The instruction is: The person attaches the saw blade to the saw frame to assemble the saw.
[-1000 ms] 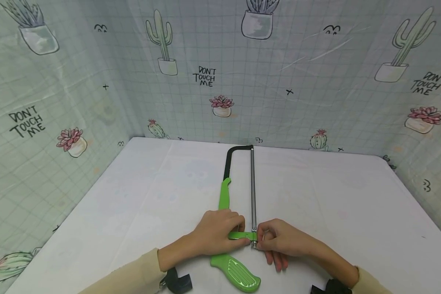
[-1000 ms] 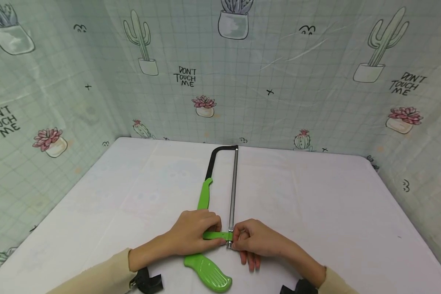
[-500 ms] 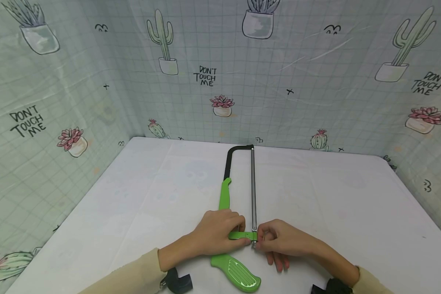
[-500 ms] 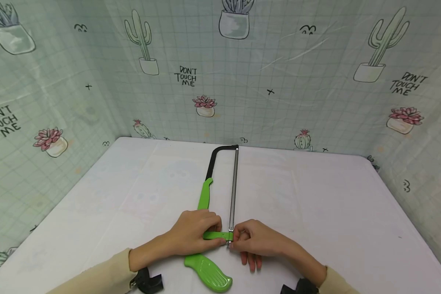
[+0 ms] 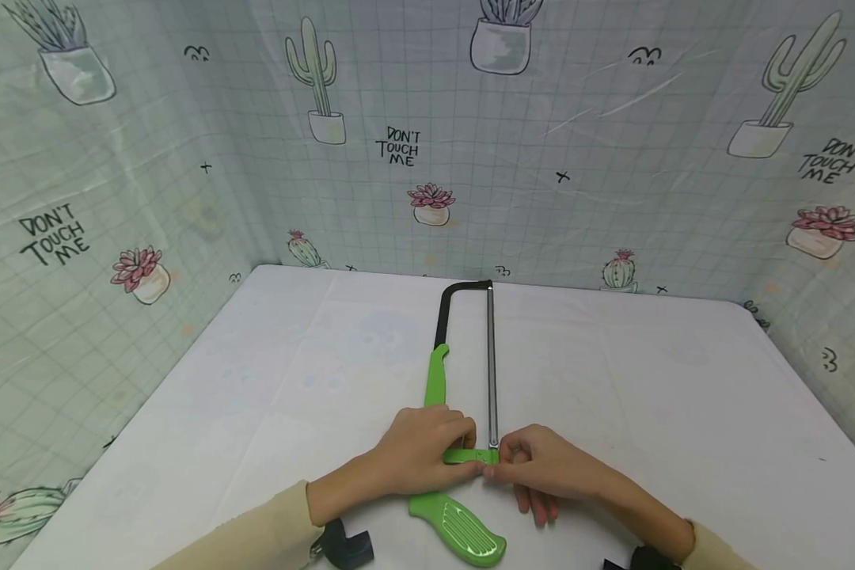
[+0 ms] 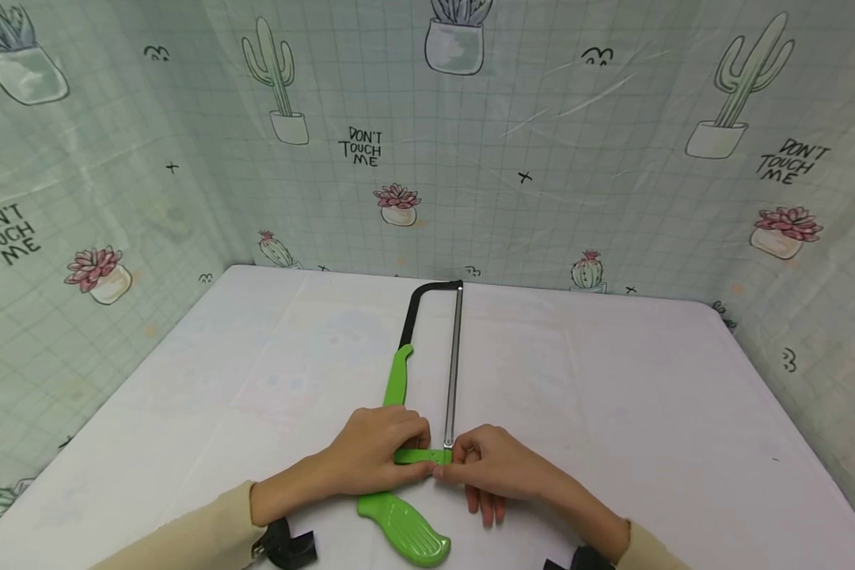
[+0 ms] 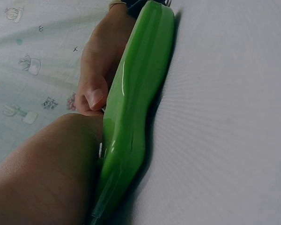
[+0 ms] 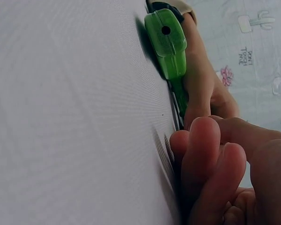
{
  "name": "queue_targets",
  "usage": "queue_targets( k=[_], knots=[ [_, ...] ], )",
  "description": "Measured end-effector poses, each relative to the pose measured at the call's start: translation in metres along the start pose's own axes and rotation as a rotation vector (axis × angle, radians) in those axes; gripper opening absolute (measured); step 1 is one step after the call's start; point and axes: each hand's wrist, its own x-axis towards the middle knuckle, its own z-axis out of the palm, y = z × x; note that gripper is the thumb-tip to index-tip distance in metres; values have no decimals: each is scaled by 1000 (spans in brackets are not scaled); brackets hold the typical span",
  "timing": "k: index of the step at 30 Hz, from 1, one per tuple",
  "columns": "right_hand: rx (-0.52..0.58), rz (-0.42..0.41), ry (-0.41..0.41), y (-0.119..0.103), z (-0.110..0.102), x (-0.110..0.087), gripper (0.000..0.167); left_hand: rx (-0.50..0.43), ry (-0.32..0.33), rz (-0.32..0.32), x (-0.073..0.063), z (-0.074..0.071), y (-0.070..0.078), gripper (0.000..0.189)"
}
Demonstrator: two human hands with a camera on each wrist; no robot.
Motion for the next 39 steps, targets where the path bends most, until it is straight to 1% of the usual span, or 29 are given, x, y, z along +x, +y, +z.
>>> queue_targets(
  k=[10,15,22,29,39],
  knots=[
    [-26,1,14,1,0,1,36,5,-8,3,1,1,-1,28],
    [-30,-3,17,0,-1,0,37,5,-18,-1,3,-1,-1,27],
    [-21,14,20,-2,-1,-1,35,0,-25,-8,3,-4,1,26],
    [-26,18,14,-2,1,-1,34,-14,-32,-8,2,-2,1,26],
    [-23,7,18,1,0,0,35,-8,-16,4,1,-2,0,27]
  ],
)
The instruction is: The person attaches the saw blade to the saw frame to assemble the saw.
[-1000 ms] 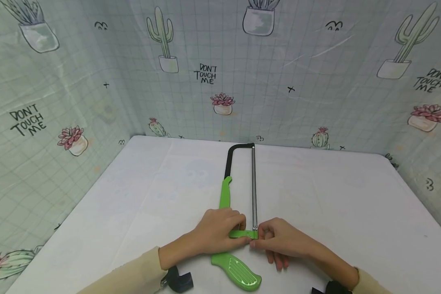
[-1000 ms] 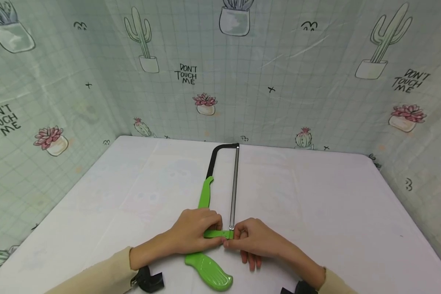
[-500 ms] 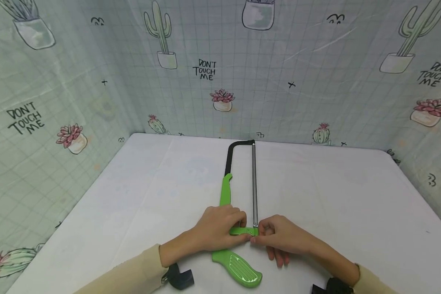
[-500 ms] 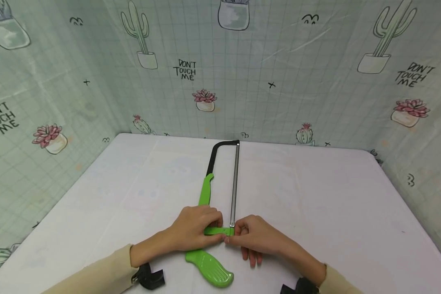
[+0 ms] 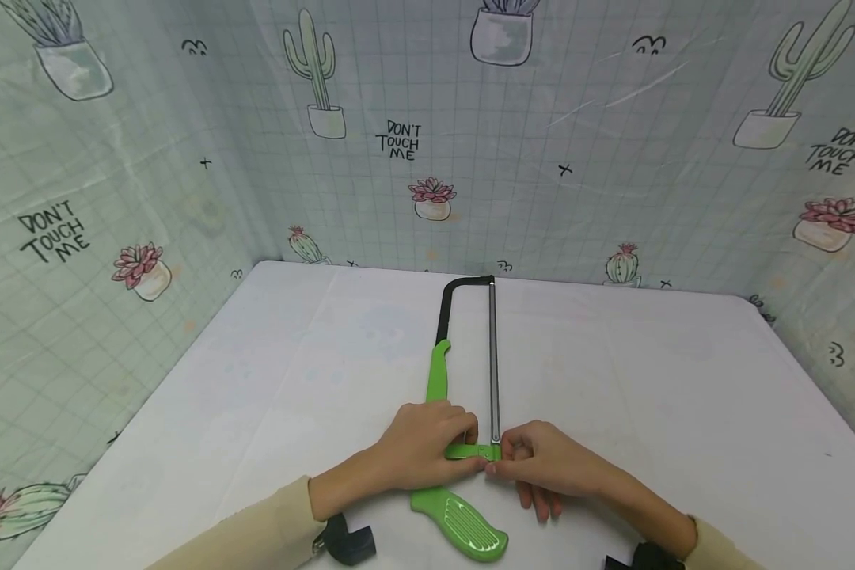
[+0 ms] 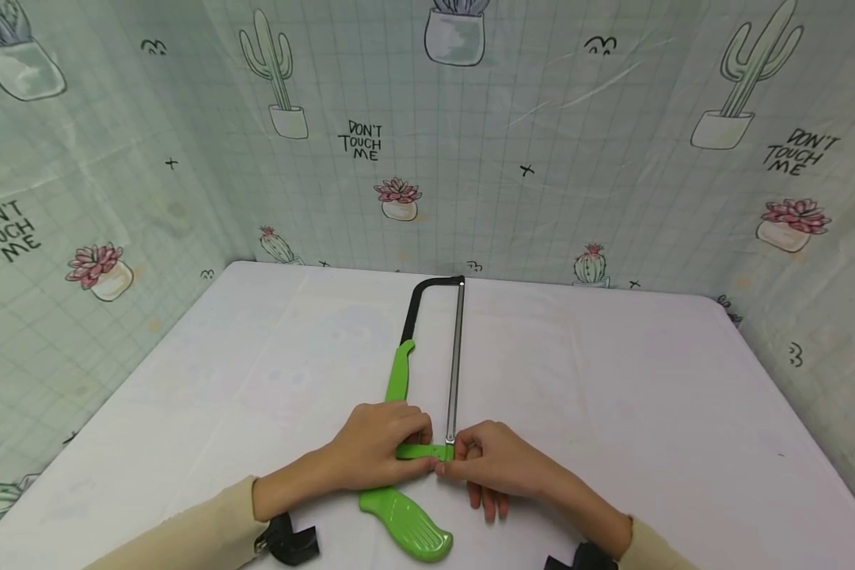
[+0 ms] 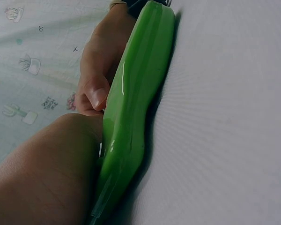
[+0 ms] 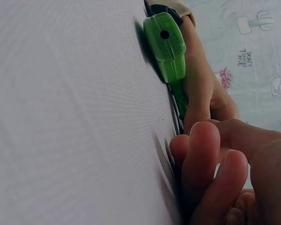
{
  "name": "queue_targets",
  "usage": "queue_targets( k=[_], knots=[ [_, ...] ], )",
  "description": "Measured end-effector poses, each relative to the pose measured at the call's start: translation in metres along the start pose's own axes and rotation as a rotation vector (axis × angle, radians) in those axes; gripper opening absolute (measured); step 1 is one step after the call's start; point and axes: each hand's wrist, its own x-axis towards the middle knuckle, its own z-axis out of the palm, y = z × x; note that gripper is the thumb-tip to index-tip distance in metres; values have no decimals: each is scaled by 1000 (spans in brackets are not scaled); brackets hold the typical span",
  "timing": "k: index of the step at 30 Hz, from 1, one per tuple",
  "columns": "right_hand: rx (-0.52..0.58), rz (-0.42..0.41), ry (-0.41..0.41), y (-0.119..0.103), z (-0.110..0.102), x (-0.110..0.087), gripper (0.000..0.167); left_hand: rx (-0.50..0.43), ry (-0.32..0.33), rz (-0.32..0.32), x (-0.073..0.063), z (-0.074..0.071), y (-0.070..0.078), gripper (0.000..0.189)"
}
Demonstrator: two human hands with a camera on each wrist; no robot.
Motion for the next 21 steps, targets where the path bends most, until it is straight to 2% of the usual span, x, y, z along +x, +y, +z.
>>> queue_targets(
  k=[21],
  knots=[
    [1,-24,-21,2,-2,0,36,4,6,2,1,0,0,27]
  ],
)
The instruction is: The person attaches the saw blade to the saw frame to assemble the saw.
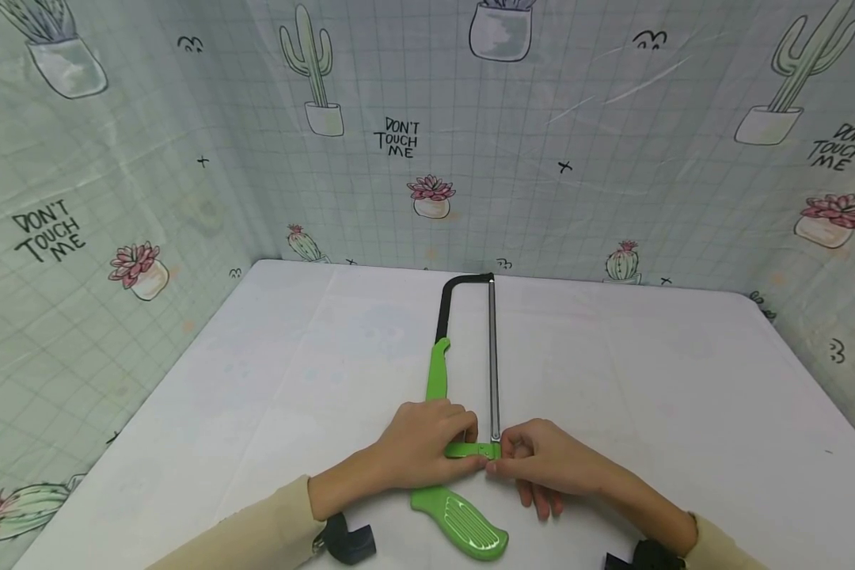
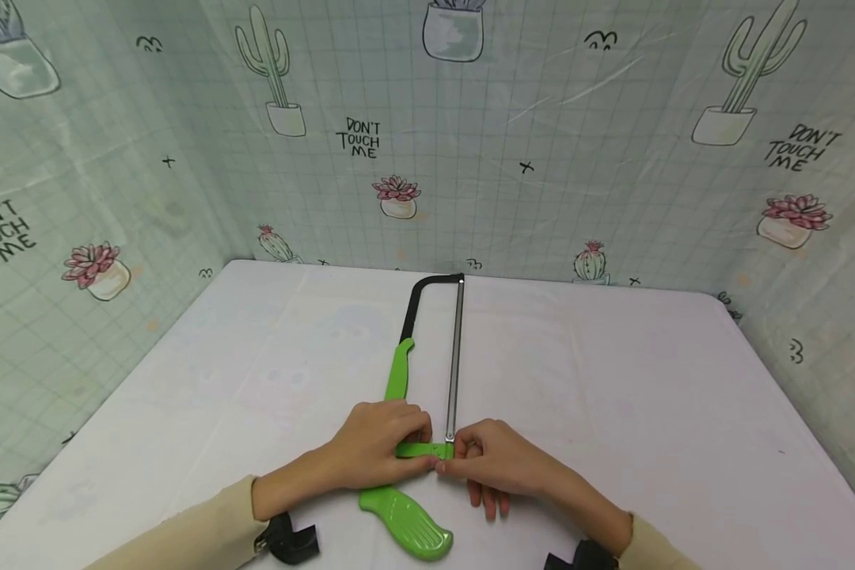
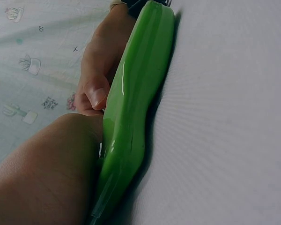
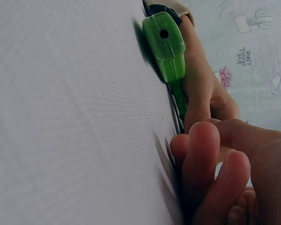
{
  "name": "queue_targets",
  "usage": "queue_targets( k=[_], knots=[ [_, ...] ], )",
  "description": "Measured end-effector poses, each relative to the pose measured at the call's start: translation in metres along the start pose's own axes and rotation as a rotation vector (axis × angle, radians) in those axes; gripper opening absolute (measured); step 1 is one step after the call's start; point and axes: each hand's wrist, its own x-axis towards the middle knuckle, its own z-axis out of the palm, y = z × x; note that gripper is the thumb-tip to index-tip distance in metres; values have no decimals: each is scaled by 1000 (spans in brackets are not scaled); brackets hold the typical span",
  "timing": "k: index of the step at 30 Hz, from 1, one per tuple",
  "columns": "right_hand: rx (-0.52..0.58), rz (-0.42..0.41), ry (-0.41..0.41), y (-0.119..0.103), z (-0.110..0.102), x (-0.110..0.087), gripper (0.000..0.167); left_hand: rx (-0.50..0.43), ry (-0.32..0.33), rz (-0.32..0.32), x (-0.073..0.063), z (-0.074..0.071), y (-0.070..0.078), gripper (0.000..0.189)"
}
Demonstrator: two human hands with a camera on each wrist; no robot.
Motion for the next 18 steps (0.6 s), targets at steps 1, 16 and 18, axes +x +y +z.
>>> queue_targets(
  k=[1,16,18],
  knots=[
    [1,-1,-2,0,0,0,35,1,0,0,0,0,0,27],
    [2,-2,-4,-4,0,-1,36,4,-4,-7,0,2,-1,27],
    [5,-3,-3,-4,0,-1,35,1,-3,-3,0,2,-1,27]
  ],
)
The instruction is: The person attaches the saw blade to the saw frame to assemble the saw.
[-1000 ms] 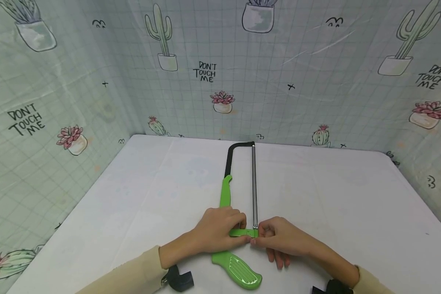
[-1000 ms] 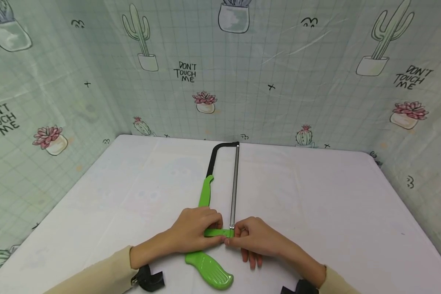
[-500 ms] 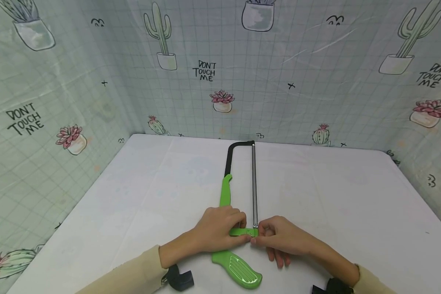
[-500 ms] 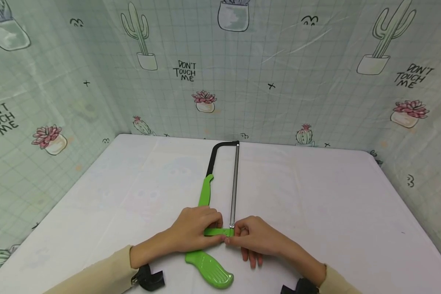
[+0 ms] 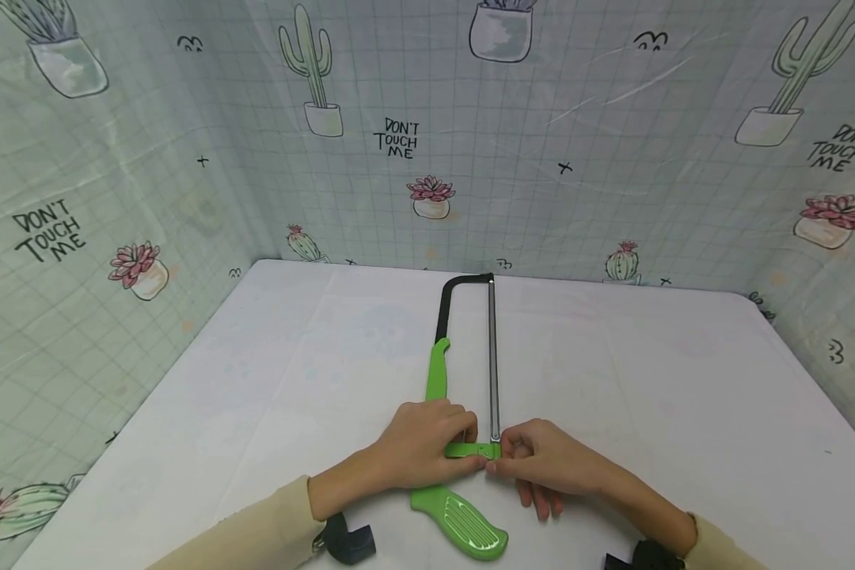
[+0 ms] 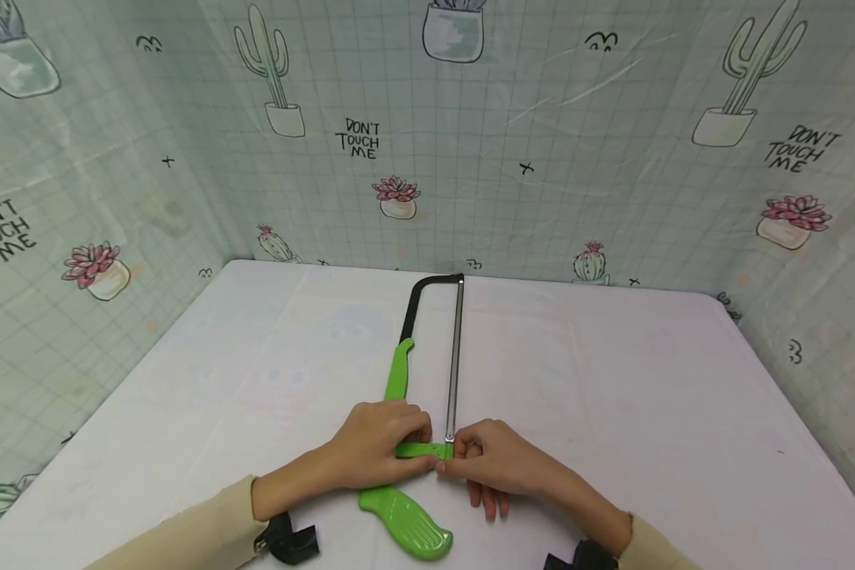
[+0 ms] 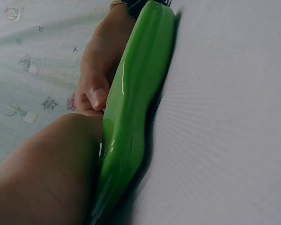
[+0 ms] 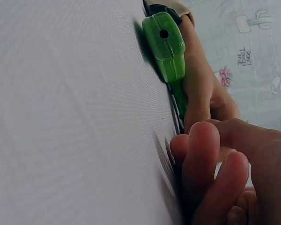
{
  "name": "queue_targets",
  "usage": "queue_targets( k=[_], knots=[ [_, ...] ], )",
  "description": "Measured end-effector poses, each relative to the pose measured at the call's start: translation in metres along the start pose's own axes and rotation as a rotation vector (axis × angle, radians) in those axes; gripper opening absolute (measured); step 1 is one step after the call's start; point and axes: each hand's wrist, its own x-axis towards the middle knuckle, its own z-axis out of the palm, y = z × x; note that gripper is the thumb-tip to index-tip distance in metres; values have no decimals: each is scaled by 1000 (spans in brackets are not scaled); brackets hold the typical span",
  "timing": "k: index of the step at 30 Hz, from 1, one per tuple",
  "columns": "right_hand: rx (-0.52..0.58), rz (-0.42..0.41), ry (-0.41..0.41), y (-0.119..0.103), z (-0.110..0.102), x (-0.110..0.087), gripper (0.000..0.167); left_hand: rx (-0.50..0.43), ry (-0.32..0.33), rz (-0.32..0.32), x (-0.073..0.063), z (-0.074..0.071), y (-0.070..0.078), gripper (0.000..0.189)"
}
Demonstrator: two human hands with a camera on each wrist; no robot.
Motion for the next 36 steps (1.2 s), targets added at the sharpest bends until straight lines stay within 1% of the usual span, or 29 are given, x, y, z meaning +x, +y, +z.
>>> queue_targets(
  k=[6,10,13,17,29,32,36],
  knots=[
    [-7,-1,10,1,1,1,34,1,14,13,-1,0,0,27],
    [2,14,24,1,2,1,32,-4,19,17,-1,1,-1,27],
    [17,25,32,1,3,1,30,-7,16,15,-1,1,-1,28],
    [33,20,34,1,4,1,28,-2,17,11,-1,1,-1,28],
    [45,34,53,2,6,2,21,6,35,18,-2,3,-2,29],
    [39,41,59,2,7,1,22,5,37,20,-1,2,-1,29],
    [31,49,68,1,7,1,28,-1,35,21,-1,2,-1,29]
  ],
)
